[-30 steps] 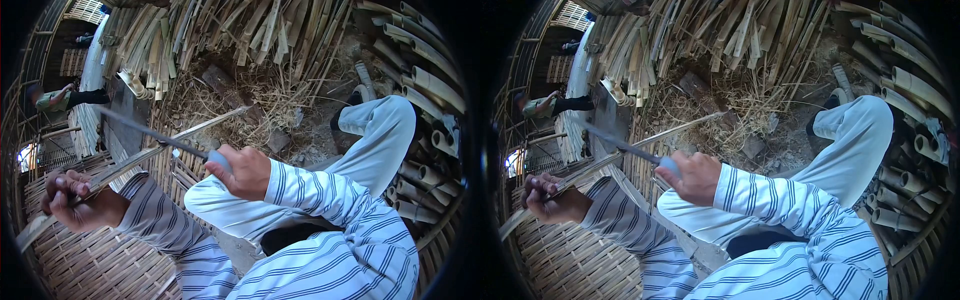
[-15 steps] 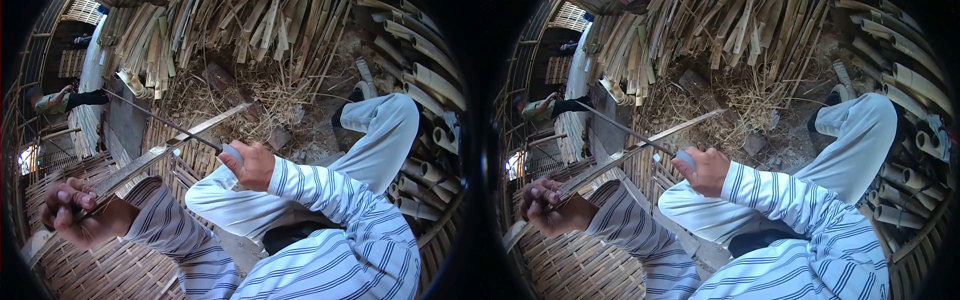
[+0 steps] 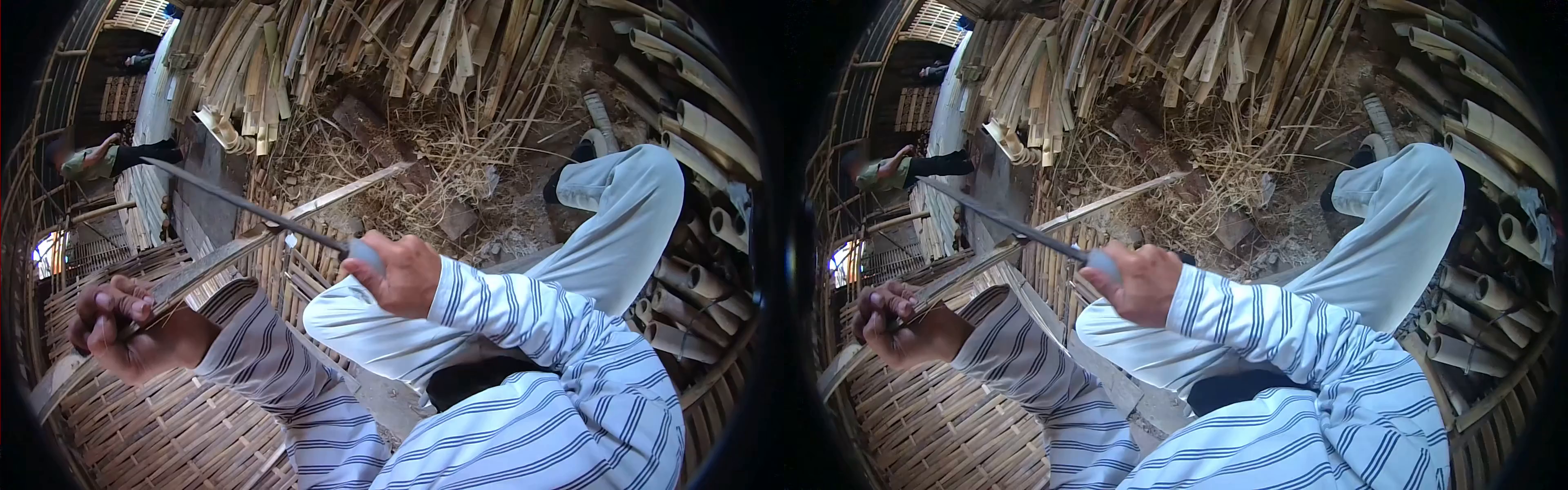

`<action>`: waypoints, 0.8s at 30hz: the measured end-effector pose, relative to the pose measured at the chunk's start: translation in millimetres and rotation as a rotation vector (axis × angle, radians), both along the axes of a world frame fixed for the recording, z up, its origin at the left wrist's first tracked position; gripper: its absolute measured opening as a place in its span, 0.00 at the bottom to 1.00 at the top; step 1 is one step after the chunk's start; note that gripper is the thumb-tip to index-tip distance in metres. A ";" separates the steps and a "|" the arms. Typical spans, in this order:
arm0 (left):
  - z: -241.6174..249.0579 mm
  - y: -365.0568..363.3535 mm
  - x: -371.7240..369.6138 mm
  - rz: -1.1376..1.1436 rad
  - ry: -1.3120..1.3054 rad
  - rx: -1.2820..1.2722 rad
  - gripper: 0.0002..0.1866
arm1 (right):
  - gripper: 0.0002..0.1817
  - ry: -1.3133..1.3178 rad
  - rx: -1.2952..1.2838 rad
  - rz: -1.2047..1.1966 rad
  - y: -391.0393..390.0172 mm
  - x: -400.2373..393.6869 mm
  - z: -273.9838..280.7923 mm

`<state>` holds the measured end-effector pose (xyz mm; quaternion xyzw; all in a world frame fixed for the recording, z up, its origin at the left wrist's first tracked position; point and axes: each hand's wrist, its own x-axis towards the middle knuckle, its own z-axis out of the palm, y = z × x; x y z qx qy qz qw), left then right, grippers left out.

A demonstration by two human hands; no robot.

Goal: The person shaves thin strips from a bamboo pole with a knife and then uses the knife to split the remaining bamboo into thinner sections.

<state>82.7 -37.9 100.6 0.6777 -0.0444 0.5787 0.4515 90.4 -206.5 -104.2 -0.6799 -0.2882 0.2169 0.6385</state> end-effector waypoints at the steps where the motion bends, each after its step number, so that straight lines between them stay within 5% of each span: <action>1: 2.0 1.9 0.2 -0.023 0.012 -0.010 0.03 | 0.27 -0.032 -0.004 -0.031 1.9 2.2 -3.4; 8: 2.9 12.4 -6.9 -0.103 0.044 -0.058 0.04 | 0.28 0.025 0.026 0.016 -6.3 1.6 38.6; 24: 1.0 3.6 1.2 -0.055 -0.044 -0.029 0.08 | 0.23 -0.025 0.059 -0.069 -2.1 -14.7 36.4</action>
